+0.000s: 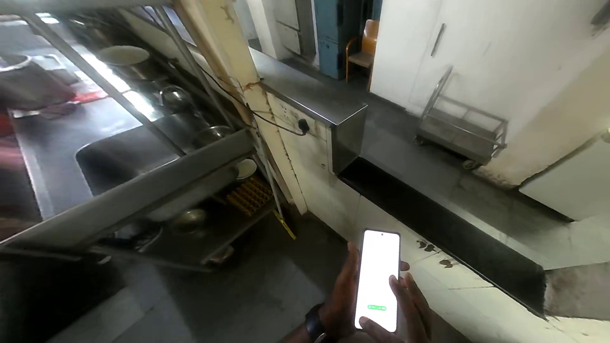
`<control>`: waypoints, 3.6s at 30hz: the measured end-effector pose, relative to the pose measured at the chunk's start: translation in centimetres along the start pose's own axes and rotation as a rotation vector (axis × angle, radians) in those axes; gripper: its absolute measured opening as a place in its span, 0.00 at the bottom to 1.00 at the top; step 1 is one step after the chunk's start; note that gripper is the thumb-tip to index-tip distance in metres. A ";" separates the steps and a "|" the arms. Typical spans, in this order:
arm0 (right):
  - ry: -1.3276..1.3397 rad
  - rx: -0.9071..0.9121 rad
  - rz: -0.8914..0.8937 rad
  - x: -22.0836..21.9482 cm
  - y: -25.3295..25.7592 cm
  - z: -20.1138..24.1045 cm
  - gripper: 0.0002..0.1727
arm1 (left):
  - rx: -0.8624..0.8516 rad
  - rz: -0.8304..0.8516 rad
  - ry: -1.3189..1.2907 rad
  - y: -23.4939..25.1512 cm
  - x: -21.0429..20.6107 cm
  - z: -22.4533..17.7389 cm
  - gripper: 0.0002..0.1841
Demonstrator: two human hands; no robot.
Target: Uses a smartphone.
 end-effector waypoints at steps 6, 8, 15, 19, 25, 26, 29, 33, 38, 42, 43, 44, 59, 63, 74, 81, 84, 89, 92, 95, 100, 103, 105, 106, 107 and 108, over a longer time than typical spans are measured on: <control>0.090 -0.060 -0.123 0.8 -0.3 -0.4 0.34 | 0.085 0.120 -0.080 -0.1 0.2 0.2 0.50; 0.094 -0.073 -0.126 0.9 -0.4 -0.5 0.33 | 0.101 0.109 -0.087 -0.2 0.1 0.3 0.50; 0.075 -0.097 -0.158 1.0 -0.5 -0.7 0.33 | 0.117 0.124 -0.086 -0.4 -0.5 0.8 0.50; 0.102 -0.084 -0.145 1.0 -0.8 -0.6 0.32 | 0.087 0.098 -0.047 -0.6 0.0 1.0 0.48; 0.058 0.010 -0.012 0.5 -0.8 0.0 0.35 | -0.008 -0.008 0.013 -0.6 -0.3 1.1 0.46; 0.033 0.015 0.002 0.5 -0.7 -0.1 0.35 | -0.009 -0.011 0.009 -0.5 -0.4 1.1 0.46; 0.003 0.019 0.001 0.6 -0.5 -0.1 0.34 | -0.015 -0.026 0.000 -0.4 -0.7 1.1 0.46; 0.060 0.006 -0.065 0.9 -0.9 -0.5 0.35 | 0.025 0.031 -0.029 -0.3 -0.8 1.3 0.47; 0.106 -0.034 -0.133 1.7 -1.2 -0.9 0.33 | 0.047 0.094 -0.058 0.1 -0.8 1.5 0.47; 0.136 -0.207 -0.268 2.3 -1.4 -1.5 0.18 | 0.120 0.109 -0.124 0.5 -0.7 1.6 0.51; 0.207 -0.275 -0.275 2.2 -1.4 -1.6 0.18 | 0.116 0.100 -0.125 0.6 -0.6 1.6 0.51; 0.325 -0.345 -0.256 2.1 -1.4 -1.7 0.23 | 0.112 0.096 -0.125 0.7 -0.6 1.5 0.51; 0.749 -0.490 -0.119 1.0 -1.6 -2.0 0.55 | 0.022 0.031 0.006 1.1 -0.8 1.5 0.49; 0.762 -0.491 -0.128 1.0 -1.6 -2.0 0.53 | 0.038 0.050 -0.014 1.2 -0.5 1.6 0.49; 0.764 -0.510 -0.152 0.9 -1.8 -1.9 0.50 | 0.059 0.061 -0.051 1.0 -0.7 1.7 0.47; 0.315 -0.366 -0.180 1.7 -1.1 -2.1 0.36 | 0.100 0.088 -0.017 0.4 -0.8 2.1 0.46; 0.111 -0.350 -0.113 2.4 -0.2 -1.8 0.38 | 0.077 0.038 0.050 -0.2 -1.0 2.3 0.43; -0.152 -0.294 -0.069 2.3 1.1 -1.4 0.40 | 0.069 0.015 0.059 -0.6 -1.5 2.7 0.43; -0.203 -0.280 -0.074 2.1 1.3 -1.4 0.40 | 0.060 0.024 0.069 -0.8 -1.5 2.8 0.41; -0.152 -0.284 -0.075 2.2 1.1 -1.4 0.40 | 0.090 0.070 0.024 -0.8 -1.4 2.8 0.42; -0.040 -0.270 -0.155 2.7 0.2 -1.7 0.36 | 0.108 0.099 0.019 -0.8 -1.3 2.7 0.43; -0.003 -0.246 -0.202 2.8 -0.5 -1.8 0.33 | 0.129 0.113 -0.012 -0.7 -1.4 2.8 0.44; -0.007 -0.212 -0.228 2.7 -0.9 -1.9 0.31 | 0.166 0.165 -0.066 -0.6 -1.3 2.9 0.45; -0.012 -0.193 -0.231 2.7 -1.0 -1.8 0.30 | 0.169 0.180 -0.070 -0.6 -1.3 2.9 0.46; -0.005 -0.171 -0.234 2.7 -1.1 -1.7 0.29 | 0.159 0.181 -0.057 -0.5 -1.2 2.9 0.46; 0.007 -0.147 -0.238 2.6 -1.2 -1.6 0.29 | 0.145 0.158 -0.040 -0.5 -1.2 2.8 0.46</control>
Point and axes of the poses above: each hand's wrist, its own y-axis towards the middle knuckle, its own x-axis out of the back of the hand, z = x × y, the point moved 2 cm from there along y, towards the middle knuckle, and after that the axes turned 9 degrees about -y, right-handed, at the moved point
